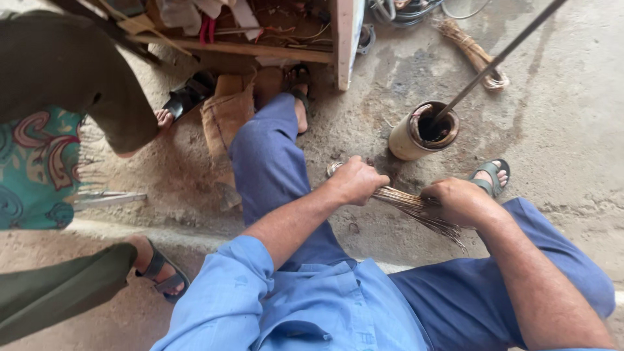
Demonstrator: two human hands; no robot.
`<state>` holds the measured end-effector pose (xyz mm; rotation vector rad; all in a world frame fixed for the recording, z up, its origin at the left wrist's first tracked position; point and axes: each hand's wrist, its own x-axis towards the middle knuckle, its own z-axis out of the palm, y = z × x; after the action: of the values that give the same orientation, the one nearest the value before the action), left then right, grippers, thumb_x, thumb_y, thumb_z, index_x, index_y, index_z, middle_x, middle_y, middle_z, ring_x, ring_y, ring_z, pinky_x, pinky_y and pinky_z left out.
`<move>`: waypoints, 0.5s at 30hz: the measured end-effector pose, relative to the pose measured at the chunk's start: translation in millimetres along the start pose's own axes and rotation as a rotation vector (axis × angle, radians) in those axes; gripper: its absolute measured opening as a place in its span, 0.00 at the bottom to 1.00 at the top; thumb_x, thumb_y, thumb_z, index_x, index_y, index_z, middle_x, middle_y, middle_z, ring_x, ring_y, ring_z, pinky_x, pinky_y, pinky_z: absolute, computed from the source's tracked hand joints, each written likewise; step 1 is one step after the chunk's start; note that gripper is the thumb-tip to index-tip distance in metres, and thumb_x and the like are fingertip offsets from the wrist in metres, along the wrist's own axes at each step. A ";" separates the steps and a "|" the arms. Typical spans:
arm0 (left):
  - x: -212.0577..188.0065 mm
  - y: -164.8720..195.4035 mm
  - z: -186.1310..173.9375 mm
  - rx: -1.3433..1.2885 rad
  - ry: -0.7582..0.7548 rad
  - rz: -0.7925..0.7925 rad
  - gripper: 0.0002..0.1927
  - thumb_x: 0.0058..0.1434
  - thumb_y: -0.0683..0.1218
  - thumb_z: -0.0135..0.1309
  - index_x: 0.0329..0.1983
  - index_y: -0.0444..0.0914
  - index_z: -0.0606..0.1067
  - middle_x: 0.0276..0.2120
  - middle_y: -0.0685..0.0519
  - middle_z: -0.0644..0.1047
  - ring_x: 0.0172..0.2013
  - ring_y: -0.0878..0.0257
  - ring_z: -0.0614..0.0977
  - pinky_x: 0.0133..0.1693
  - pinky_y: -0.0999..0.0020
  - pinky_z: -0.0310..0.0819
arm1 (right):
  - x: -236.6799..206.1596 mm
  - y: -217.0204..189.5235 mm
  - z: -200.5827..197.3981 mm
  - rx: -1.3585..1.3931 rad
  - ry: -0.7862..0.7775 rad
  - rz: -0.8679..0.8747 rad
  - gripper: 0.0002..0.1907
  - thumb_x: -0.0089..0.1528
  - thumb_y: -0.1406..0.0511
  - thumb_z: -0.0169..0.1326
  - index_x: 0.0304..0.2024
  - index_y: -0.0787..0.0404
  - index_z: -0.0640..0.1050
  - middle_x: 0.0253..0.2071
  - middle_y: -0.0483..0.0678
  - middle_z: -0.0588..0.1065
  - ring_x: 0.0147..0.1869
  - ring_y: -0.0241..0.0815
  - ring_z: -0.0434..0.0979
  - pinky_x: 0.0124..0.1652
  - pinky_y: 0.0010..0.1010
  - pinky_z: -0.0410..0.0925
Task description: The person sits on the ground sorting and aligning broom bristle stalks by hand, gathering them into a bundle, and inserting the bundle into a cylindrical metal mold with a rod. They then press and shape the bundle in the mold and use scissors to trim the bristle ends.
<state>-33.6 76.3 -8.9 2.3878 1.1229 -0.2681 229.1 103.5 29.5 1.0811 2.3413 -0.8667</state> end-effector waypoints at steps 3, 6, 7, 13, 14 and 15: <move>-1.6 -1.6 -4.3 0.022 0.023 -0.004 0.17 0.50 0.44 0.62 0.43 0.51 0.78 0.32 0.55 0.83 0.39 0.56 0.85 0.48 0.55 0.71 | 0.6 -1.5 -0.9 -0.035 0.002 -0.011 0.17 0.57 0.52 0.62 0.44 0.52 0.83 0.41 0.47 0.80 0.50 0.51 0.81 0.49 0.43 0.73; -2.2 -1.0 -10.1 0.034 -0.009 -0.009 0.15 0.52 0.44 0.62 0.44 0.51 0.78 0.34 0.55 0.83 0.41 0.57 0.85 0.48 0.56 0.72 | 1.0 2.0 0.2 0.003 0.052 -0.021 0.14 0.58 0.54 0.60 0.42 0.52 0.83 0.39 0.47 0.80 0.48 0.50 0.81 0.48 0.42 0.73; -2.4 -0.5 -11.6 0.032 -0.016 -0.013 0.16 0.52 0.44 0.62 0.44 0.51 0.79 0.34 0.55 0.83 0.42 0.57 0.85 0.48 0.56 0.71 | 1.2 3.6 1.4 0.025 0.077 -0.023 0.13 0.58 0.55 0.59 0.41 0.52 0.83 0.39 0.47 0.80 0.47 0.50 0.82 0.47 0.42 0.73; -1.0 0.2 -13.3 0.053 -0.046 -0.041 0.18 0.50 0.43 0.64 0.45 0.53 0.79 0.35 0.57 0.83 0.42 0.60 0.85 0.50 0.58 0.68 | 1.9 8.7 14.5 -0.021 0.167 -0.014 0.13 0.61 0.55 0.57 0.40 0.56 0.81 0.40 0.48 0.79 0.48 0.51 0.81 0.46 0.43 0.73; -0.9 -0.2 -13.6 0.063 -0.042 -0.042 0.18 0.51 0.43 0.64 0.44 0.52 0.79 0.35 0.57 0.83 0.42 0.60 0.85 0.50 0.58 0.68 | 1.1 8.9 16.1 -0.004 0.211 -0.026 0.12 0.61 0.57 0.57 0.40 0.56 0.80 0.39 0.48 0.79 0.48 0.51 0.81 0.45 0.43 0.73; -1.3 -0.2 -14.2 0.081 -0.045 -0.038 0.17 0.52 0.43 0.64 0.45 0.53 0.79 0.36 0.57 0.83 0.42 0.60 0.85 0.50 0.58 0.68 | 0.0 8.7 17.5 0.014 0.252 -0.037 0.11 0.60 0.58 0.56 0.41 0.57 0.80 0.39 0.49 0.79 0.48 0.52 0.81 0.45 0.44 0.73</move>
<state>-35.0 82.7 3.8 2.4198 1.1582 -0.3859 237.9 95.8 13.8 1.2187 2.5709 -0.8016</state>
